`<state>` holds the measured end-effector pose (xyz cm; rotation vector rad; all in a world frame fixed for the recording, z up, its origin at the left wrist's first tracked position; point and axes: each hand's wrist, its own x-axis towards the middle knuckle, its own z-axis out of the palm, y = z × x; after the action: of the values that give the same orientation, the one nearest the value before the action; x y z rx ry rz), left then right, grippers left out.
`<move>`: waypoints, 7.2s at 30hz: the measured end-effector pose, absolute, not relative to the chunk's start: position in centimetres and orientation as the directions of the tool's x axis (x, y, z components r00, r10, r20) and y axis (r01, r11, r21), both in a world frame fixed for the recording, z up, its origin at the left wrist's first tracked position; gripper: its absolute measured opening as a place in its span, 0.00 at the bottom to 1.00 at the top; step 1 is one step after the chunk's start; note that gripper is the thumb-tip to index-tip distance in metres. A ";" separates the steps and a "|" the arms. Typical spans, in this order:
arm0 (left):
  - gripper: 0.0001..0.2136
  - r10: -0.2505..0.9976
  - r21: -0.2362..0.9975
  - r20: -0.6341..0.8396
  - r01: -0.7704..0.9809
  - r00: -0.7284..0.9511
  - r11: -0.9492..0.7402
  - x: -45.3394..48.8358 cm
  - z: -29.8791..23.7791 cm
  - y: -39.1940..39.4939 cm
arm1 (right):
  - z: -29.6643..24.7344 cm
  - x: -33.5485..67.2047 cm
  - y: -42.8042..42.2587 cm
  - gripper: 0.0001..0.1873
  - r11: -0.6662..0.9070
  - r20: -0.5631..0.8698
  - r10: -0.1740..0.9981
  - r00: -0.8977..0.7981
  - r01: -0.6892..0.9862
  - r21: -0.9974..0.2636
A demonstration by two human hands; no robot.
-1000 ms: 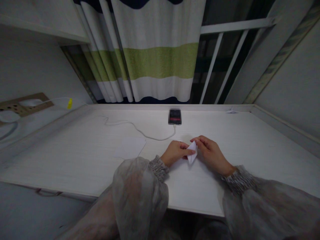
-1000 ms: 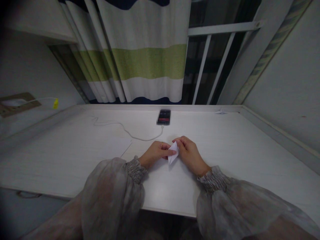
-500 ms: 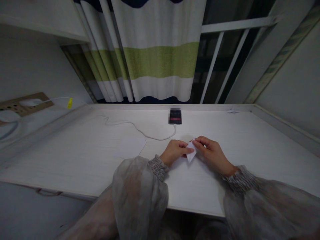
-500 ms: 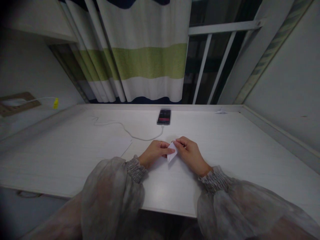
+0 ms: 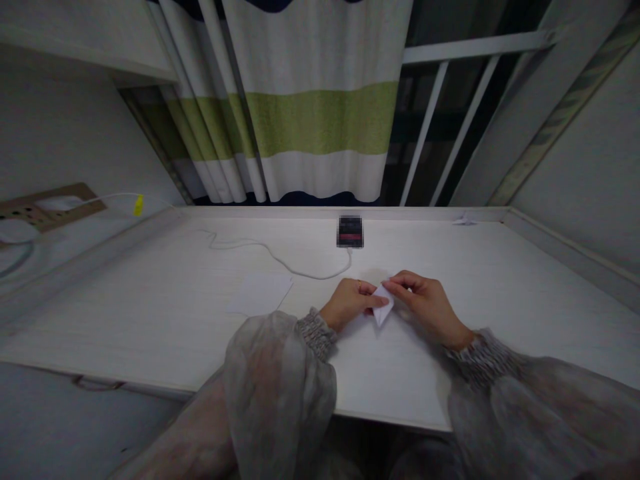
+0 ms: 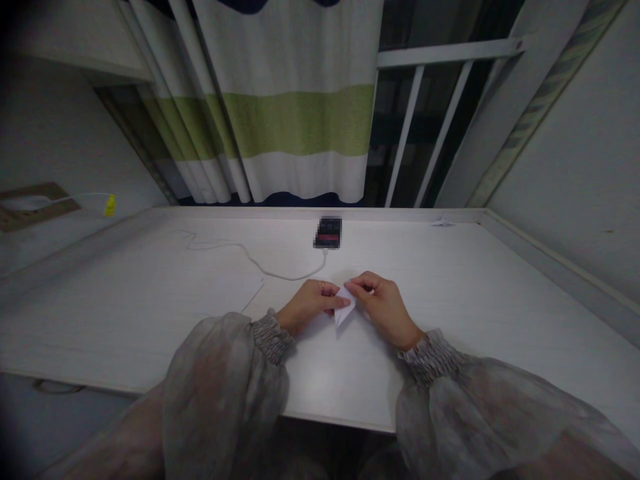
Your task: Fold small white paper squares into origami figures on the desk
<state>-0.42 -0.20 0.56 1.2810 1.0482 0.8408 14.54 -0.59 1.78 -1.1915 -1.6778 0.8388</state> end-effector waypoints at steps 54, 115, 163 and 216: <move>0.08 0.966 0.950 0.100 -0.265 -0.238 -0.164 -0.9 0.5 0.9 | 1.2 12.9 -1.7 0.12 -0.071 -0.145 0.880 -0.452 0.178 -0.982; 0.14 0.905 0.710 0.174 0.587 0.387 -0.388 -1.9 -0.1 0.3 | 2.3 17.1 1.0 0.11 -0.337 -0.472 0.830 -0.296 0.409 -0.848; 0.21 0.544 -0.061 -0.076 0.540 0.836 -0.839 -3.6 0.9 -1.8 | 0.3 20.0 0.5 0.28 0.871 0.024 0.453 -0.891 0.437 -0.223; 0.19 0.744 -0.151 0.057 0.743 0.665 -0.652 -3.9 0.5 -5.3 | 0.3 20.3 -1.2 0.20 0.783 0.267 0.594 -0.759 0.621 0.022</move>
<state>-3.91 -5.29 0.54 3.0128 1.3556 -0.0161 20.31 -1.23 0.32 -0.9466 -2.7300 -0.1590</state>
